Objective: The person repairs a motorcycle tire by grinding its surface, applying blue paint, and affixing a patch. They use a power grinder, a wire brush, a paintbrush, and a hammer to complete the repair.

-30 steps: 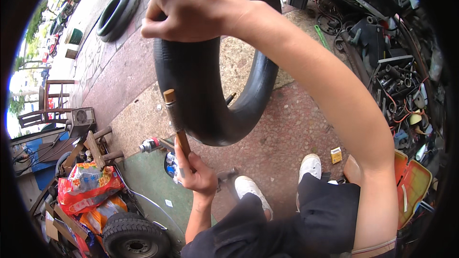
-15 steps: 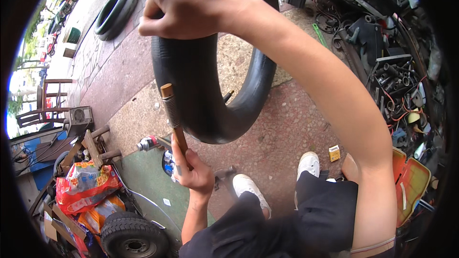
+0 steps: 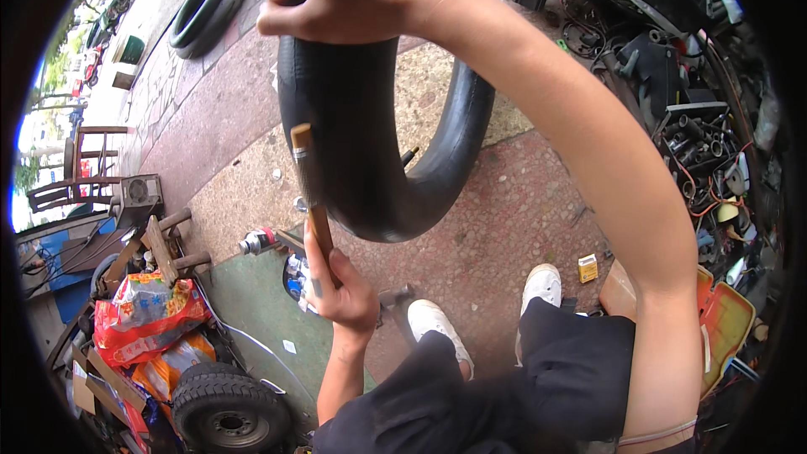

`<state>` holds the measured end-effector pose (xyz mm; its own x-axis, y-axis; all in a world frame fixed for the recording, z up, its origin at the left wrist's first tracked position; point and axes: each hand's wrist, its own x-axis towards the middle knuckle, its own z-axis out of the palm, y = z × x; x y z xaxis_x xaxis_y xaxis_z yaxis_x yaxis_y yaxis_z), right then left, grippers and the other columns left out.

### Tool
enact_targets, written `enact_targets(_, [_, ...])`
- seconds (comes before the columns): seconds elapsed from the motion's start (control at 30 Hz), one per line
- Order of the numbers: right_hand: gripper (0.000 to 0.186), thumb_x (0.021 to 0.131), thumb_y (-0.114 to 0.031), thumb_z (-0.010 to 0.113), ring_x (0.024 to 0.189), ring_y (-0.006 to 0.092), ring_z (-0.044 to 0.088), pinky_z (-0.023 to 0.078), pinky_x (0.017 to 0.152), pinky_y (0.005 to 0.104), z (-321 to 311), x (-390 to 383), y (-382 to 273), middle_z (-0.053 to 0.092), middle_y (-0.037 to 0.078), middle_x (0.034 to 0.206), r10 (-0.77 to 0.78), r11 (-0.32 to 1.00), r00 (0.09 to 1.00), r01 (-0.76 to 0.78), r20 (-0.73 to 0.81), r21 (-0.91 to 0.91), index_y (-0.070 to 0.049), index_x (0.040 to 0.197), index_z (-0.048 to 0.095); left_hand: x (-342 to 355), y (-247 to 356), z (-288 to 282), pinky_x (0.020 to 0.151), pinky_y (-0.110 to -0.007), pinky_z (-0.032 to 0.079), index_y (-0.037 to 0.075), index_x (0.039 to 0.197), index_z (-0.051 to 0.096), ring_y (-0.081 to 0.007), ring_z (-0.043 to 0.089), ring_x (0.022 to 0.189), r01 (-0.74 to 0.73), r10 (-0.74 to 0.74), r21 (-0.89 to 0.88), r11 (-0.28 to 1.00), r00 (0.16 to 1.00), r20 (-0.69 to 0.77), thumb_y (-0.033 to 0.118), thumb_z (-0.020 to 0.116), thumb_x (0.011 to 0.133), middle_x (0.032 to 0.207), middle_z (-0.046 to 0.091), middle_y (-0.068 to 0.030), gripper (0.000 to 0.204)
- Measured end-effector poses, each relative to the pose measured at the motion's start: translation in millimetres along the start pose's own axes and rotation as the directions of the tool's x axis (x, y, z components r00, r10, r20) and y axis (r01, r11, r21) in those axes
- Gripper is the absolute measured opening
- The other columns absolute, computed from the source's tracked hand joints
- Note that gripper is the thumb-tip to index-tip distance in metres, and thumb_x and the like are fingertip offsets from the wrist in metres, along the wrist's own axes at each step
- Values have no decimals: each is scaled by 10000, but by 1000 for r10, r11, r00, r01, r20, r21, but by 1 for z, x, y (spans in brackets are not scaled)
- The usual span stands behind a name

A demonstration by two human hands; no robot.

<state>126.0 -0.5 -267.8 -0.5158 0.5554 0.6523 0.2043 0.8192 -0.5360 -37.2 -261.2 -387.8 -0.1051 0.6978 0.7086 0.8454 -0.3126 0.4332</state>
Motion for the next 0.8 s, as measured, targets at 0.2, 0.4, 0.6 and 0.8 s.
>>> enact_targets(0.2, [364, 841, -232, 659, 528, 349, 600, 485, 590, 436, -17, -4, -5, 557, 200, 554, 27, 1000, 998, -26, 49, -15, -18, 549, 627, 16, 12, 7, 550, -199, 383, -56, 1475, 484, -43, 451, 624, 92, -91, -7, 996, 995, 50, -27, 471, 1038, 1002, 712, -87, 439])
enact_targets(0.4, [348, 828, -206, 652, 508, 332, 601, 484, 573, 435, -14, -3, -12, 560, 212, 558, 68, 997, 997, -69, 32, 28, 2, 551, 619, 20, 20, 2, 566, -178, 389, -61, 1468, 490, -35, 470, 650, 196, -194, -16, 981, 977, 89, -12, 467, 1046, 1229, 715, -125, 426])
enact_targets(0.6, [329, 818, -197, 650, 464, 314, 550, 461, 551, 429, -3, -4, -3, 526, 207, 533, 3, 1000, 999, -3, -40, -9, 7, 563, 611, 3, 15, 4, 590, -181, 395, -63, 1472, 482, -37, 467, 652, 161, -159, -47, 986, 986, 44, -11, 465, 1046, 1100, 725, -88, 430])
enact_targets(0.8, [384, 831, -216, 647, 485, 332, 545, 474, 603, 431, 0, 1, -4, 503, 191, 521, -83, 996, 996, 83, -22, -21, -28, 514, 539, -9, 11, -8, 574, -193, 380, -51, 1474, 487, -36, 459, 651, 125, -123, -48, 991, 992, 31, -18, 453, 1049, 906, 674, -35, 428])
